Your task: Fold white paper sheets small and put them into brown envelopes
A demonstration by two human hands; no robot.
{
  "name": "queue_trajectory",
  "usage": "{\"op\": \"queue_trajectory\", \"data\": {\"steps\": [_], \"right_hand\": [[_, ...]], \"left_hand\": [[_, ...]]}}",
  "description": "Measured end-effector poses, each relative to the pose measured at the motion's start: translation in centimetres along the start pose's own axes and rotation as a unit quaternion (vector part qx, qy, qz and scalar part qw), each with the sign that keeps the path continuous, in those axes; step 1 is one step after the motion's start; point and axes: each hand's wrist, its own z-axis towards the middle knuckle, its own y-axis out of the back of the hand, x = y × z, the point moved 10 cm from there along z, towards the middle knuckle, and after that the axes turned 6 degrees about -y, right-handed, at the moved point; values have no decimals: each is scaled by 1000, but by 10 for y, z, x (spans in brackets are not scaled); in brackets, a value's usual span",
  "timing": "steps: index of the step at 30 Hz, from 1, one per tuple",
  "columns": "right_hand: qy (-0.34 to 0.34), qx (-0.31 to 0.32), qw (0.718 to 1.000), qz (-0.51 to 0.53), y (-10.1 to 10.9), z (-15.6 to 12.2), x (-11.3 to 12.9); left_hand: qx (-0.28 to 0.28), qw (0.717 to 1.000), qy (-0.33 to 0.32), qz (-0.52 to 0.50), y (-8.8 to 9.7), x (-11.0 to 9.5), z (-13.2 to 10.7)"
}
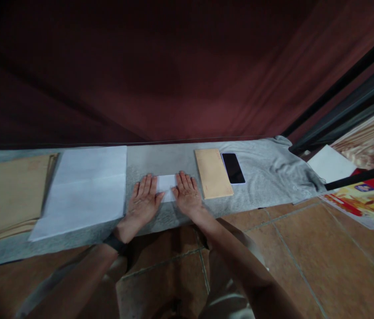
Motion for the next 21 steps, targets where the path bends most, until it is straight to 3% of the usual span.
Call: {"op": "queue_trajectory", "data": {"steps": [14, 17, 21], "right_hand": [[-35, -16, 998, -54, 14, -4, -15], [-24, -17, 998, -48, 19, -2, -7], [44, 8, 999, -20, 14, -2, 21]], "left_hand": [[-11, 998, 22, 64, 13, 6, -10], [-12, 998, 13, 64, 14, 4, -10], [-8, 998, 9, 68, 14, 2, -10]]}}
